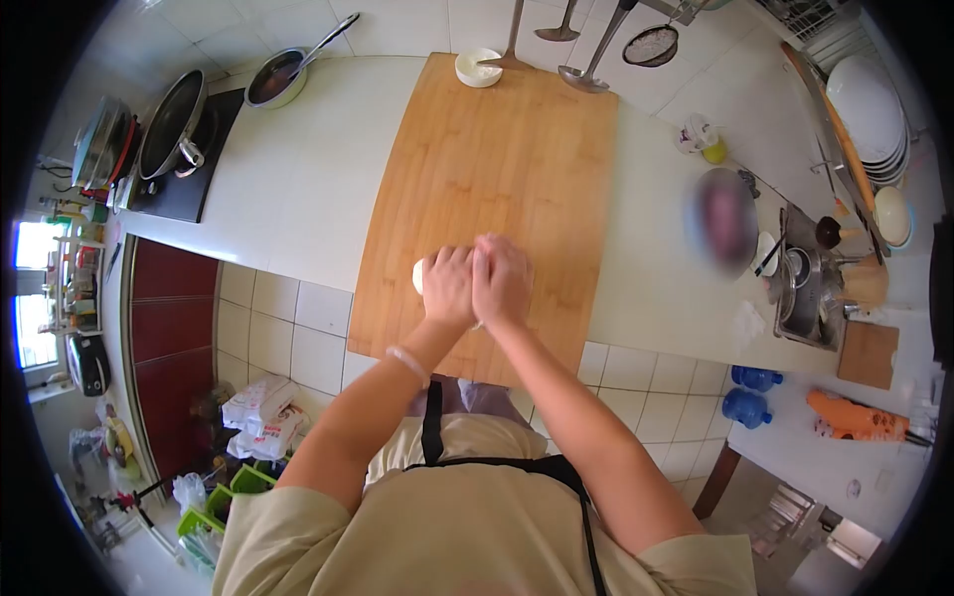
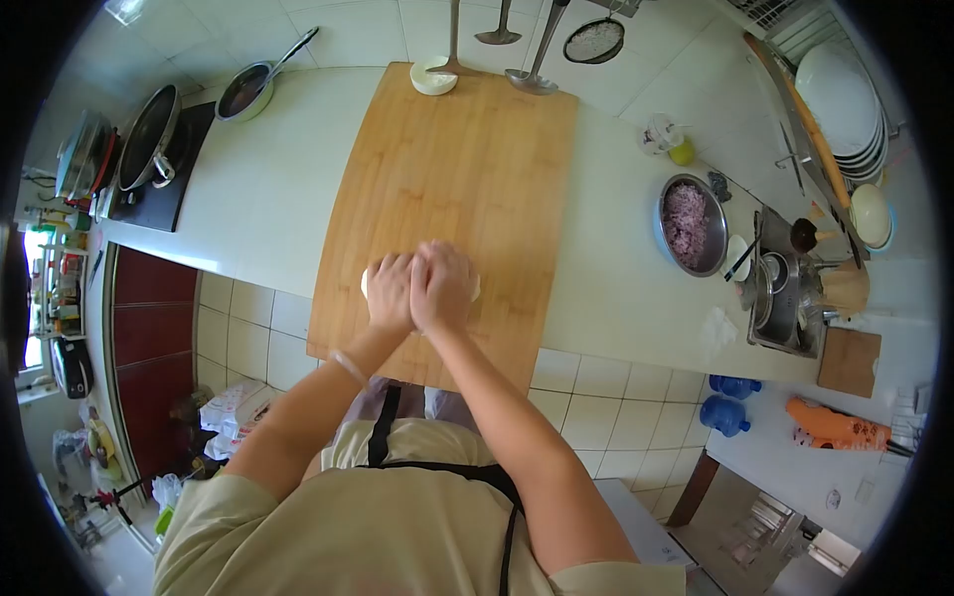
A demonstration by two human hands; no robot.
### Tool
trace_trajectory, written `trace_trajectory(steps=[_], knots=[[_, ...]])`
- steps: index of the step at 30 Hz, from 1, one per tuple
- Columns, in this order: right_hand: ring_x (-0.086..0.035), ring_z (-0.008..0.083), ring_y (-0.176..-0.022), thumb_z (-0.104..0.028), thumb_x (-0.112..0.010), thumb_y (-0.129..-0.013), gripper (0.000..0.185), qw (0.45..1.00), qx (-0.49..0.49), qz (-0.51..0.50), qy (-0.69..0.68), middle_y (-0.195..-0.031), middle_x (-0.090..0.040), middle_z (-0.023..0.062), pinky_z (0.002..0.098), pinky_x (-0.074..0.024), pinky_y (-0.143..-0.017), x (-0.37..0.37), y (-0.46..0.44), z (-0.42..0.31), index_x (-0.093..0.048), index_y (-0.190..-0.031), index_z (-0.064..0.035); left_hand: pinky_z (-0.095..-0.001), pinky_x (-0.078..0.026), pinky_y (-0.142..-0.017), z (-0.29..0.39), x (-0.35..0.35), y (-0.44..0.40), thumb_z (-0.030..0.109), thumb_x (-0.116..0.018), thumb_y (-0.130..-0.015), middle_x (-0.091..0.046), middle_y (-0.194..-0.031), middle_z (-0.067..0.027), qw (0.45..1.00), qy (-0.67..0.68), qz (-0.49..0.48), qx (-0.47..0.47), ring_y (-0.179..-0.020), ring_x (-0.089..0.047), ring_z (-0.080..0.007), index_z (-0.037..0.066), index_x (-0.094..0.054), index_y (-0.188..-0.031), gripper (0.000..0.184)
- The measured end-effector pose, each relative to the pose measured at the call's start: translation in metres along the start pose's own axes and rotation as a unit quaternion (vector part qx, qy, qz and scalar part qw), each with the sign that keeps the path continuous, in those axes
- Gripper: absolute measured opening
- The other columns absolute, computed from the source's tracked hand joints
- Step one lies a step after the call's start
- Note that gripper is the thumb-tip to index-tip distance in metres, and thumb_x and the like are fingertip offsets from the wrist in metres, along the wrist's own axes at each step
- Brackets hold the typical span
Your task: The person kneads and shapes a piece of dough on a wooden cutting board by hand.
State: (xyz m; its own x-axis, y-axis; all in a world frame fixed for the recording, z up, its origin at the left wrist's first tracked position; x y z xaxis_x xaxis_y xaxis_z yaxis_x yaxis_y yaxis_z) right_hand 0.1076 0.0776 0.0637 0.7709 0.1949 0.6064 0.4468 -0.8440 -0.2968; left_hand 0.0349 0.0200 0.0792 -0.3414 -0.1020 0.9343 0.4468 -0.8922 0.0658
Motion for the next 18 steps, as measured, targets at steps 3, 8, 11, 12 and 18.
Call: trace_trajectory(steps=[3, 8, 11, 12, 18], knots=[[-0.057, 0.0379, -0.119, -0.025, -0.046, -0.098, 0.035, 0.993, 0.114, -0.016, -0.008, -0.126, -0.065, 0.0164, 0.0508, -0.0377, -0.105, 0.020, 0.041, -0.002, -0.066, -0.120, -0.0044, -0.0437, -0.037, -0.102, -0.005, -0.031, 0.043, 0.030, -0.048, -0.092, -0.067, -0.120, -0.0057, 0.969, 0.003, 0.228, -0.093, -0.118, -0.058, -0.0241, 0.007, -0.064, -0.118, 0.039], [-0.055, 0.0402, -0.122, -0.030, -0.040, -0.100, 0.041, 0.989, 0.146, -0.025, 0.012, -0.133, -0.061, 0.0175, 0.0547, -0.0340, -0.107, 0.015, 0.059, 0.027, -0.065, -0.123, -0.0062, -0.0493, -0.030, -0.109, -0.011, -0.065, 0.052, 0.037, -0.032, -0.100, -0.062, -0.132, -0.0124, 0.959, -0.014, 0.255, -0.120, -0.126, -0.055, -0.0288, 0.006, -0.064, -0.123, 0.050], [-0.055, 0.0396, -0.123, -0.033, -0.037, -0.099, 0.045, 0.989, 0.148, -0.017, 0.005, -0.134, -0.061, 0.0177, 0.0547, -0.0342, -0.106, 0.000, 0.034, 0.043, -0.064, -0.125, -0.0077, -0.0492, -0.032, -0.107, -0.012, -0.058, 0.019, 0.036, -0.034, -0.099, -0.064, -0.128, -0.0125, 0.957, -0.020, 0.258, -0.128, -0.121, -0.058, -0.0290, 0.005, -0.064, -0.120, 0.048], [-0.056, 0.0391, -0.123, -0.035, -0.036, -0.099, 0.048, 0.989, 0.147, -0.015, -0.007, -0.135, -0.060, 0.0179, 0.0545, -0.0349, -0.106, -0.005, 0.024, 0.049, -0.064, -0.127, -0.0090, -0.0484, -0.034, -0.105, -0.012, -0.055, 0.007, 0.037, -0.035, -0.098, -0.066, -0.125, -0.0128, 0.959, -0.025, 0.252, -0.126, -0.117, -0.061, -0.0291, 0.005, -0.065, -0.117, 0.048], [-0.059, 0.0425, -0.118, -0.035, -0.032, -0.100, 0.054, 0.985, 0.165, -0.037, -0.027, -0.133, -0.060, 0.0243, 0.0533, -0.0415, -0.102, -0.016, -0.039, 0.068, -0.060, -0.128, 0.0006, -0.0456, -0.040, -0.100, -0.011, -0.042, -0.057, 0.036, -0.041, -0.097, -0.067, -0.120, -0.0115, 0.971, 0.015, 0.207, -0.116, -0.112, -0.063, -0.0273, 0.005, -0.067, -0.113, 0.044]])
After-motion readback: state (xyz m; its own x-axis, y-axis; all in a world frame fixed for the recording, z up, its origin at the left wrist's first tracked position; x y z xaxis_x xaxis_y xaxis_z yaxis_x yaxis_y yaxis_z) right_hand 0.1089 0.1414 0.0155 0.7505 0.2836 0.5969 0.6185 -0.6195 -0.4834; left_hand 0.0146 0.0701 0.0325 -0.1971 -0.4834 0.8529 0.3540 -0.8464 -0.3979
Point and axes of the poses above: each hand's wrist, its own y-axis away from the middle knuckle, its own x-axis out of the back of the hand, z = x × y, the point moved 2 cm from there along -y, towards the middle knuckle
